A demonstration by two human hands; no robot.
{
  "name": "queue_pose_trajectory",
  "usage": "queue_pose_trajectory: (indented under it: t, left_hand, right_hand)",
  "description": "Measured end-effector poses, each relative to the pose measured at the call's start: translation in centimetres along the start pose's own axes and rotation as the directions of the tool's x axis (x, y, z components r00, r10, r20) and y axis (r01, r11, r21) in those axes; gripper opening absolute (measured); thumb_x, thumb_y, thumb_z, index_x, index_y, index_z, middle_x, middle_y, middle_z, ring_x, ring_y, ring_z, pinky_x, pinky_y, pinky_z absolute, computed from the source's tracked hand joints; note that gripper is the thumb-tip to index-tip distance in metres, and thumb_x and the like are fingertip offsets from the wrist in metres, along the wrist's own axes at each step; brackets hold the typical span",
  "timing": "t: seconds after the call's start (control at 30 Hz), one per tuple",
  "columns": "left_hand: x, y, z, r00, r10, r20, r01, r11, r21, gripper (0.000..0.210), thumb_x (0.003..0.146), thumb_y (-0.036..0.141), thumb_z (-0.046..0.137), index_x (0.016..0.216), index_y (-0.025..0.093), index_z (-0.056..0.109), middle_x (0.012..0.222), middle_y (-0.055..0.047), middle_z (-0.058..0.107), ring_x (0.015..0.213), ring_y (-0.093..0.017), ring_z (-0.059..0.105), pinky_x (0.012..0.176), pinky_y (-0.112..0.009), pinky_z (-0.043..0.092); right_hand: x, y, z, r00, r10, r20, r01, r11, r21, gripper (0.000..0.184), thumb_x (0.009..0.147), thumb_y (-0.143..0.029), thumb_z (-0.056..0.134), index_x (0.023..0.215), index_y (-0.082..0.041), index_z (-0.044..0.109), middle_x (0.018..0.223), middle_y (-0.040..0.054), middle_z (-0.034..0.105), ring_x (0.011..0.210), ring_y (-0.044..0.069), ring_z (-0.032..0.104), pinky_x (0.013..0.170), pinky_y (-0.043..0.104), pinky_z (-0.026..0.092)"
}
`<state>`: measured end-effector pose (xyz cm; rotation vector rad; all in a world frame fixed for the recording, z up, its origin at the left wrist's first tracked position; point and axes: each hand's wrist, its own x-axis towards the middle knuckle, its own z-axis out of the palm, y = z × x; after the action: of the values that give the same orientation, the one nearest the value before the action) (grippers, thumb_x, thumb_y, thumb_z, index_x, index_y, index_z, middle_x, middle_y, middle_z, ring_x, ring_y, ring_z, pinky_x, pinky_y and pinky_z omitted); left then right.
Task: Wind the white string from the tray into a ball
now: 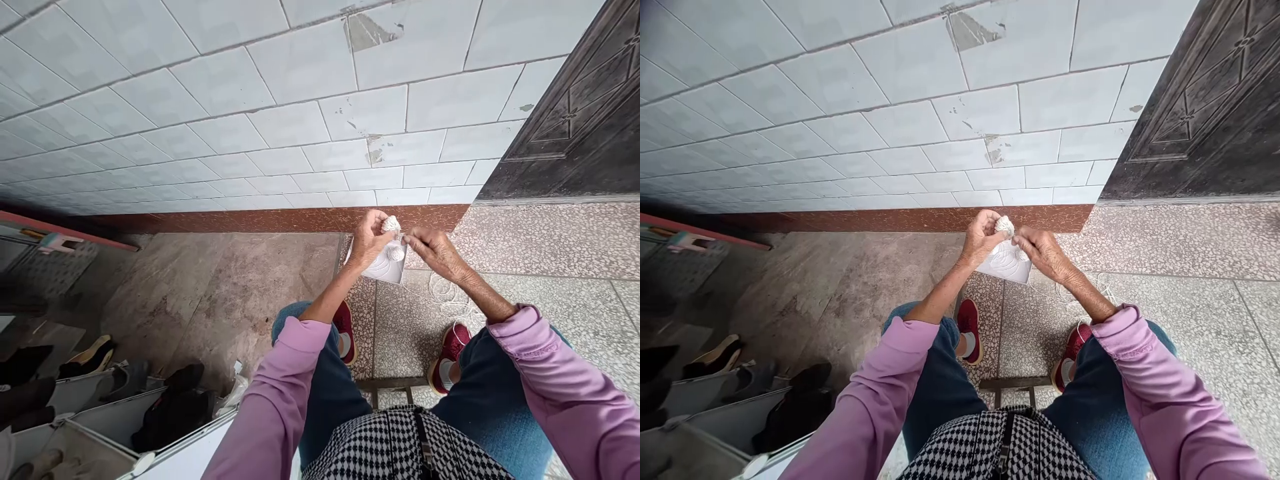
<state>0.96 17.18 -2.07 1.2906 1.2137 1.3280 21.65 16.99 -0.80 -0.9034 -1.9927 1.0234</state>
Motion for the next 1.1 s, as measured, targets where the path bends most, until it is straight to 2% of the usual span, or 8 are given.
queue_pose_trajectory:
  t: [0.13, 0.23, 0.4, 0.53, 0.63, 0.73, 0.9, 1.1]
  left_hand:
    - [-0.8, 0.3, 0.2, 0.949, -0.107, 0.297, 0.140, 0.986, -0.093, 0.051, 0.065, 0.028, 0.091, 0.110, 0.021, 0.068, 0.099, -0.004, 0.075, 0.085, -0.016, 0.068, 0.079, -0.030, 0.052]
    - [-1.0, 0.7, 0.7, 0.901, -0.154, 0.405, 0.280, 0.921, -0.272, 0.056, 0.067, 0.034, 0.094, 0.116, 0.020, 0.071, 0.102, -0.006, 0.075, 0.087, -0.017, 0.070, 0.082, -0.033, 0.057]
    - [-0.5, 0.9, 0.9, 0.948, -0.154, 0.279, 0.262, 0.875, -0.408, 0.052, 0.065, 0.033, 0.094, 0.107, 0.020, 0.067, 0.099, -0.004, 0.072, 0.089, -0.017, 0.069, 0.085, -0.034, 0.059]
    - [-0.1, 0.4, 0.2, 0.987, -0.098, 0.124, 0.129, 0.953, -0.275, 0.047, 0.067, 0.032, 0.090, 0.104, 0.021, 0.064, 0.098, -0.003, 0.070, 0.089, -0.016, 0.067, 0.086, -0.032, 0.056]
    - [0.1, 0.0, -0.3, 0.997, -0.006, 0.075, 0.013, 0.994, -0.105, 0.042, 0.067, 0.029, 0.086, 0.102, 0.020, 0.065, 0.097, -0.003, 0.071, 0.088, -0.015, 0.066, 0.083, -0.031, 0.054]
    - [-0.1, -0.1, -0.4, 0.988, -0.002, 0.155, 0.005, 1.000, -0.019, 0.039, 0.066, 0.027, 0.084, 0.101, 0.019, 0.068, 0.095, -0.003, 0.072, 0.083, -0.015, 0.067, 0.076, -0.029, 0.053]
    - [-1.1, 0.6, -0.2, 0.892, -0.158, 0.424, 0.226, 0.967, -0.115, 0.050, 0.072, 0.040, 0.089, 0.114, 0.021, 0.068, 0.099, -0.004, 0.074, 0.073, -0.017, 0.073, 0.060, -0.029, 0.052]
    - [-1.5, 0.0, 0.5, 0.892, -0.224, 0.392, 0.338, 0.908, -0.249, 0.061, 0.071, 0.042, 0.097, 0.122, 0.023, 0.069, 0.098, -0.004, 0.076, 0.080, -0.017, 0.077, 0.071, -0.030, 0.057]
  right_hand:
    - [0.4, 0.1, -1.9, 0.985, 0.033, -0.170, -0.036, 0.999, -0.013, 0.051, 0.106, -0.068, 0.058, 0.081, -0.024, 0.064, 0.067, -0.0003, 0.053, 0.066, 0.018, 0.050, 0.067, 0.034, 0.041]
    - [0.6, 0.9, -2.1, 0.987, 0.050, -0.155, -0.052, 0.999, -0.008, 0.049, 0.107, -0.064, 0.055, 0.081, -0.024, 0.061, 0.067, -0.0008, 0.051, 0.065, 0.018, 0.048, 0.067, 0.033, 0.040]
    - [0.5, 2.5, 0.3, 0.995, 0.092, 0.022, -0.091, 0.994, -0.064, 0.043, 0.105, -0.055, 0.055, 0.077, -0.022, 0.061, 0.063, -0.0001, 0.053, 0.060, 0.017, 0.048, 0.064, 0.033, 0.037]
    - [0.2, 2.1, 1.8, 0.989, 0.062, 0.137, -0.054, 0.997, -0.057, 0.043, 0.107, -0.052, 0.051, 0.084, -0.020, 0.069, 0.067, 0.0016, 0.059, 0.062, 0.017, 0.053, 0.067, 0.033, 0.039]
    - [0.1, 1.1, 1.2, 0.987, 0.005, 0.162, -0.004, 1.000, -0.005, 0.045, 0.109, -0.055, 0.051, 0.086, -0.021, 0.069, 0.068, 0.0001, 0.058, 0.063, 0.016, 0.051, 0.066, 0.032, 0.039]
    - [0.3, 0.4, -0.4, 1.000, 0.010, 0.025, -0.010, 1.000, 0.007, 0.051, 0.108, -0.064, 0.055, 0.081, -0.022, 0.065, 0.065, -0.0015, 0.052, 0.062, 0.016, 0.047, 0.064, 0.032, 0.038]
    - [0.7, 0.5, -1.7, 0.984, 0.052, -0.169, -0.047, 0.998, 0.035, 0.062, 0.101, -0.079, 0.059, 0.073, -0.023, 0.058, 0.065, -0.0027, 0.045, 0.061, 0.015, 0.040, 0.062, 0.033, 0.035]
    - [0.9, 0.8, -1.0, 0.977, 0.070, -0.202, -0.061, 0.997, 0.048, 0.065, 0.099, -0.083, 0.060, 0.072, -0.024, 0.050, 0.065, -0.0037, 0.041, 0.062, 0.014, 0.035, 0.060, 0.032, 0.031]
